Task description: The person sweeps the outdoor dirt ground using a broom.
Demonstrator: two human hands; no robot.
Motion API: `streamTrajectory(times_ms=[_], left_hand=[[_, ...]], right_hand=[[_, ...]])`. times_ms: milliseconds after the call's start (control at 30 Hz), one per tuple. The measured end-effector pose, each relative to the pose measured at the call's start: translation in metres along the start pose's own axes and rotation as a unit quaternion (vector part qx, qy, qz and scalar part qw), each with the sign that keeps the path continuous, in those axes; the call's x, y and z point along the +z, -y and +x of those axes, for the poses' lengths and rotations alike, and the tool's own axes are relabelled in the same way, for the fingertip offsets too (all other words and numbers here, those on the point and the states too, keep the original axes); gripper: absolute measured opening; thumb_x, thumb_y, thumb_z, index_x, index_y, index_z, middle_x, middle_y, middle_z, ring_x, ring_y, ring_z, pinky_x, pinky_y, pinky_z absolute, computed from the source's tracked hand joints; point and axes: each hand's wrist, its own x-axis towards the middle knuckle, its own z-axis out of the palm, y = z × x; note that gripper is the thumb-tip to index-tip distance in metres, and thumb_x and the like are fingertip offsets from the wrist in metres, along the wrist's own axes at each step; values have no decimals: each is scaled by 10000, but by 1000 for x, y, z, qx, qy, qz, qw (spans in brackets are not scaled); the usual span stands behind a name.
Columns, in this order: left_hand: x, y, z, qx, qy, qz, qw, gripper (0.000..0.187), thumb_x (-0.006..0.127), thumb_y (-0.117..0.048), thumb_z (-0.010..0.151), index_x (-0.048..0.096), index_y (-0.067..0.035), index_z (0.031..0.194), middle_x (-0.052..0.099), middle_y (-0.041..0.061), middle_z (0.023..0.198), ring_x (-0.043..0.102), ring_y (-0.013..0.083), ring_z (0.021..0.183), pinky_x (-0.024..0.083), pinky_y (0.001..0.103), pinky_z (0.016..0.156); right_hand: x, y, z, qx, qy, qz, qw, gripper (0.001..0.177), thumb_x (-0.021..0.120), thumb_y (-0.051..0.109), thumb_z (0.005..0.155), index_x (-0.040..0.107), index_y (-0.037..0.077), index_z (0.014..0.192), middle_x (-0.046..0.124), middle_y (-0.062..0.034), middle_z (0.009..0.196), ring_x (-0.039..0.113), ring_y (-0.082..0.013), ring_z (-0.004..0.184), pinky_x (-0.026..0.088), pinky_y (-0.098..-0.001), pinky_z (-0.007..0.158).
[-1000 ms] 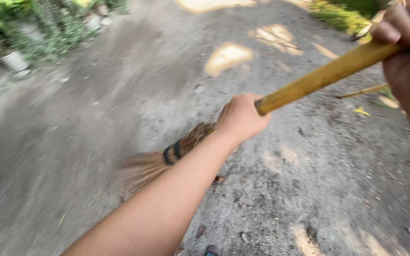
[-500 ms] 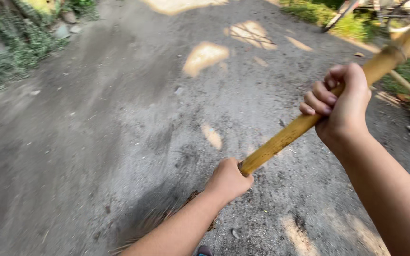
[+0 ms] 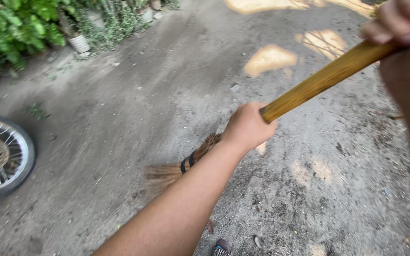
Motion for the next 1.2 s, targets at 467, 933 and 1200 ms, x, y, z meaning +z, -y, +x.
streamTrajectory(times_ms=[467,933,1200], left_hand=[[-176,137,-234,-329,54,61,941,290,697,-299,835,734,-136,1072,768,138,889,767,259,835,590,403,780],[-340,260,-268,-80,-159,-6,984,319,724,-248,771,754,-107,1055,776,110,877,762,224,824,587,394,774],[-400,291,-365,-325,-89,70,939,367,691,-301,777,763,-173,1113,760,148,999,740,311,977,567,439,890]], right_hand=[[205,-167,-139,287,41,116,950,228,520,257,943,400,151,781,286,35,566,303,-113,486,447,-333,593],[443,-141,-204,66,247,94,962,334,431,365,1076,388,119,855,271,18,560,236,-118,454,359,-392,570],[526,-228,-238,267,181,150,935,294,544,272,970,361,172,764,280,57,567,263,-100,491,353,-320,541]])
